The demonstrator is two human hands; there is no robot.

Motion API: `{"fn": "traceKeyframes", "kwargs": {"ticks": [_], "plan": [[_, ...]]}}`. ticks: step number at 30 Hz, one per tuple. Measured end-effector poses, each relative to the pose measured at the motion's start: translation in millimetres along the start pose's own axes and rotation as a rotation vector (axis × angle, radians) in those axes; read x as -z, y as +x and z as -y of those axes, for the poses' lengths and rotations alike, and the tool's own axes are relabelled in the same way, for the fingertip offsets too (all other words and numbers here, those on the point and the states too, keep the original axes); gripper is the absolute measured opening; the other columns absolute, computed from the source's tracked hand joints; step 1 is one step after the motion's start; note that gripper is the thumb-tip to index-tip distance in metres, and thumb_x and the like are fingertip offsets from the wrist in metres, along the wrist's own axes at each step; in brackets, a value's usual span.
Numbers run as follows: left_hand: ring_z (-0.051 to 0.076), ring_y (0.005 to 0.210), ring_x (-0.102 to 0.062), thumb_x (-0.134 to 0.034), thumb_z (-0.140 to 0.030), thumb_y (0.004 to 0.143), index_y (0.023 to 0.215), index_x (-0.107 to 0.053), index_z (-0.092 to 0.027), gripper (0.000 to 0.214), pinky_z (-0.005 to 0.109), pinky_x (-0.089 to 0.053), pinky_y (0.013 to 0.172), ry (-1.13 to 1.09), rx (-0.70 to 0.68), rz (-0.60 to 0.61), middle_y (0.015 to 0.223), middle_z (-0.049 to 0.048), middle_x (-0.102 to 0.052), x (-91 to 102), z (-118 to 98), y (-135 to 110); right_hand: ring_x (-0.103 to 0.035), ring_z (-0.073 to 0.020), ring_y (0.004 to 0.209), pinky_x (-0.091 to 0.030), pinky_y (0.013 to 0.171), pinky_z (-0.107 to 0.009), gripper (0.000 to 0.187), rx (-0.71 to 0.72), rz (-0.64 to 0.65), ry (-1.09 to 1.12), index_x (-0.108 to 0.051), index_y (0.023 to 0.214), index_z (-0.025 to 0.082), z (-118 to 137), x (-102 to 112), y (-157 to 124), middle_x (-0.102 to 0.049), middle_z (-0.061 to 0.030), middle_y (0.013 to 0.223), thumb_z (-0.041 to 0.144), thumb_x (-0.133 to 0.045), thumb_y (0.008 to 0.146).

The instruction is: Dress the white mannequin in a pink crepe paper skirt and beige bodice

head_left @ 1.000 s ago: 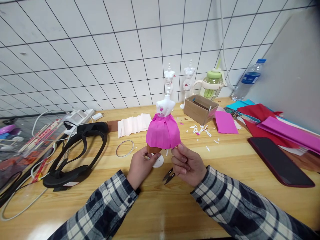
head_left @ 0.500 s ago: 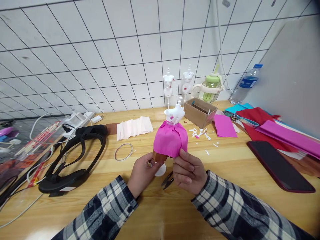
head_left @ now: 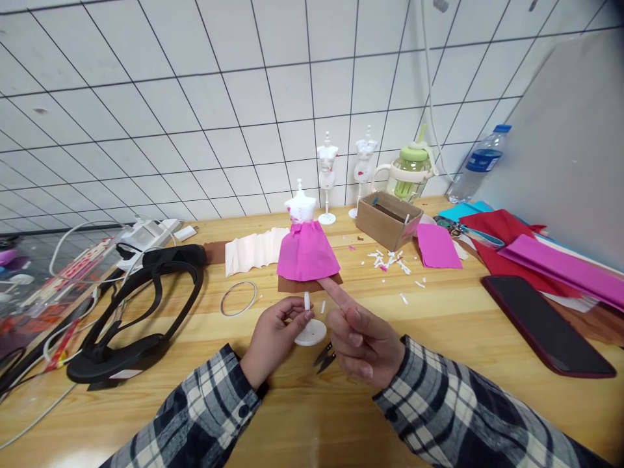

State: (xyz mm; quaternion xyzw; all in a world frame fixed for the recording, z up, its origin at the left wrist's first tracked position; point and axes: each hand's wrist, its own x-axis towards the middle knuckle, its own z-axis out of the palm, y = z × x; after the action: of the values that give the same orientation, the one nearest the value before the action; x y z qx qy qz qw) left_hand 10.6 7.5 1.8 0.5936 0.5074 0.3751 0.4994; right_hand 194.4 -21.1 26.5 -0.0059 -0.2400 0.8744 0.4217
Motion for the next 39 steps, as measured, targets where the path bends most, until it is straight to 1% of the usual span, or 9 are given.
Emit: {"fn": "traceKeyframes", "kwargs": {"ticks": [6, 11, 14, 17, 26, 28, 32, 35, 39], "plan": [[0.016, 0.073, -0.062, -0.067, -0.038, 0.079, 0.097, -0.067, -0.014, 0.03, 0.025, -0.048, 0.065, -0.027, 0.007, 0.015, 0.087, 0.0071, -0.07, 1.5, 1, -1, -0.02, -0.0029, 0.036, -0.039, 0.034, -0.008, 0.043, 0.025, -0.001, 0.019, -0.046, 0.134, 0.033, 0, 6, 0, -0.048, 0.0117, 0.062, 0.028, -0.059, 0.092], [0.015, 0.071, -0.06, -0.068, -0.036, 0.079, 0.094, -0.067, -0.015, 0.026, 0.024, -0.047, 0.064, 0.046, -0.014, 0.026, 0.085, 0.0061, -0.07, -2.7, 1, -4, -0.02, -0.0026, 0.037, -0.042, 0.037, -0.007, 0.007, 0.087, 0.013, 0.185, -0.061, 0.099, 0.026, -1, 8, 1, -0.041, 0.0108, 0.059, 0.025, -0.057, 0.093], [0.015, 0.068, -0.059, -0.067, -0.036, 0.079, 0.093, -0.068, -0.016, 0.024, 0.024, -0.046, 0.062, 0.108, -0.021, 0.038, 0.082, 0.0051, -0.068, -4.6, 4, -5, -0.02, -0.0027, 0.037, -0.043, 0.038, -0.008, 0.032, 0.078, 0.016, 0.259, -0.055, 0.066, 0.016, 1, 8, 1, -0.034, 0.01, 0.052, 0.027, -0.054, 0.096], [0.015, 0.069, -0.058, -0.066, -0.037, 0.08, 0.092, -0.068, -0.016, 0.024, 0.024, -0.046, 0.062, 0.139, -0.036, 0.047, 0.081, 0.0048, -0.068, -5.8, 7, -5, -0.019, -0.0031, 0.036, -0.043, 0.039, -0.009, 0.046, 0.074, -0.024, 0.276, -0.043, 0.053, 0.016, 2, 5, 2, -0.029, 0.0105, 0.047, 0.027, -0.053, 0.096], [0.014, 0.065, -0.058, -0.067, -0.041, 0.078, 0.089, -0.065, -0.016, 0.027, 0.024, -0.045, 0.06, 0.024, 0.001, 0.101, 0.075, 0.0027, -0.066, -9.1, 4, -6, -0.018, -0.0023, 0.034, -0.043, 0.035, -0.009, 0.034, 0.1, -0.08, 0.136, -0.055, 0.062, 0.015, -1, -5, 3, -0.044, 0.0099, 0.05, 0.031, -0.063, 0.09], [0.015, 0.069, -0.06, -0.067, -0.041, 0.079, 0.093, -0.065, -0.016, 0.029, 0.024, -0.047, 0.063, -0.02, 0.013, 0.089, 0.08, 0.0036, -0.067, -7.3, 1, -5, -0.019, -0.0012, 0.034, -0.041, 0.033, -0.009, 0.011, 0.084, -0.073, 0.105, -0.063, 0.086, 0.019, 0, -6, 1, -0.057, 0.0105, 0.062, 0.03, -0.066, 0.087], [0.016, 0.077, -0.063, -0.064, -0.042, 0.083, 0.098, -0.062, -0.016, 0.031, 0.025, -0.049, 0.069, -0.065, 0.027, 0.035, 0.086, 0.0041, -0.069, -2.3, -3, -2, -0.028, -0.0003, 0.033, -0.044, 0.033, -0.012, 0.048, -0.029, 0.002, 0.0, -0.048, 0.131, 0.031, 4, -6, -1, -0.07, 0.0066, 0.087, 0.028, -0.066, 0.086], [0.017, 0.075, -0.063, -0.064, -0.043, 0.083, 0.098, -0.061, -0.016, 0.031, 0.025, -0.048, 0.067, -0.055, 0.017, -0.003, 0.085, 0.004, -0.069, -0.2, -2, 0, -0.026, -0.0013, 0.031, -0.038, 0.03, -0.012, 0.027, -0.056, 0.063, -0.068, -0.064, 0.111, 0.017, 13, -3, -2, -0.063, 0.0058, 0.062, 0.034, -0.06, 0.09], [0.015, 0.074, -0.062, -0.064, -0.043, 0.084, 0.099, -0.06, -0.015, 0.033, 0.024, -0.045, 0.063, -0.07, -0.011, 0.012, 0.087, 0.0055, -0.069, -0.5, 0, -1, -0.016, -0.0031, 0.034, -0.024, 0.028, -0.009, 0.021, 0.041, -0.119, -0.009, -0.068, 0.085, 0.017, 23, 3, 1, -0.041, 0.0092, 0.046, 0.033, -0.056, 0.091]]}}
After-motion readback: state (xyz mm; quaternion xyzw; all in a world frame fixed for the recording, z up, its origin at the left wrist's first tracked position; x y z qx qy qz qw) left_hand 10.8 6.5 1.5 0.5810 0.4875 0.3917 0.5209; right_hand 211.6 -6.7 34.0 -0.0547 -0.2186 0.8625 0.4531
